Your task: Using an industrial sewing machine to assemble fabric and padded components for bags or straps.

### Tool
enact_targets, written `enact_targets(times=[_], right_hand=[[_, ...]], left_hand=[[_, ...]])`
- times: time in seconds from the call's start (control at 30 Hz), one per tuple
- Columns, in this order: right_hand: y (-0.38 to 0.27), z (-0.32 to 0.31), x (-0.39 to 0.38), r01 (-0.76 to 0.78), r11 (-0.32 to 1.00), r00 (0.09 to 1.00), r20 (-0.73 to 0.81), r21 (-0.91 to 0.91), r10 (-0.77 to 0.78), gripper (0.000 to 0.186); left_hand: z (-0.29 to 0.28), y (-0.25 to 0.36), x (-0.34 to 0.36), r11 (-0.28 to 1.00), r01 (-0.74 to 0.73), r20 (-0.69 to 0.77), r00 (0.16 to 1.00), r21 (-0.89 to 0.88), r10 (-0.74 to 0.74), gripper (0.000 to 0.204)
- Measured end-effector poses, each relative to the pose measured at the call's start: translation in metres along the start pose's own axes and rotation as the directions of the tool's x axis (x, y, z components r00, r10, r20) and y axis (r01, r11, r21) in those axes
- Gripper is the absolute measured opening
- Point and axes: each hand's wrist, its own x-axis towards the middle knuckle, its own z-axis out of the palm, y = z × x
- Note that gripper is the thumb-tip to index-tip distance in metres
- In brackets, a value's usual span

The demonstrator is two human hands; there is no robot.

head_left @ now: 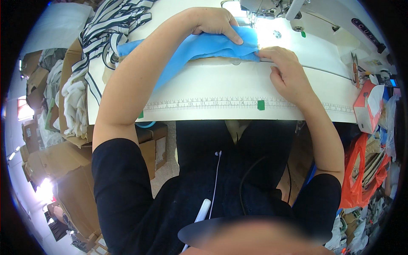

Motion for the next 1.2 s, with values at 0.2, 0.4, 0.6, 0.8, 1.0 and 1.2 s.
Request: enact_targets(times=[0.2,0.4,0.6,0.8,1.0,1.2], right_hand=[[-0.0004,0.0022,-0.0011,0.029,0.997,0.999,0.015,-0.065,-0.028,0.037],[-0.0026,0.0021,-0.0022,-0.001,0.996,0.999,0.043,-0.088,0.004,0.035],[-0.0033,0.0018,-0.0015,-0.013,0.995,0.999,0.049,-0.097,0.018,0.033],[-0.0041,0.0028,-0.001,-0.015,0.992,0.998,0.059,-0.128,0.022,0.033],[-0.0061,0.0038,-0.0016,0.009,0.977,0.998,0.066,-0.214,0.005,0.036],[-0.0082,0.0031,-0.002,0.037,0.976,0.998,0.065,-0.212,-0.023,0.041]], left_hand=[[0.0026,-0.002,0.0002,0.998,-0.007,-0.044,0.999,0.067,0.01,0.045],[0.0032,0.0016,-0.0042,0.996,-0.013,-0.055,0.998,0.085,0.018,0.044],[0.0061,-0.0039,-0.0001,0.995,-0.02,-0.096,0.995,0.097,0.03,0.047],[0.006,-0.0016,0.0011,0.985,-0.002,-0.109,0.994,0.17,0.021,0.048],[0.0065,0.0013,-0.0016,0.993,0.007,-0.091,0.996,0.115,0.003,0.053],[0.0062,0.0029,-0.0051,0.992,-0.011,-0.131,0.991,0.123,0.027,0.054]])
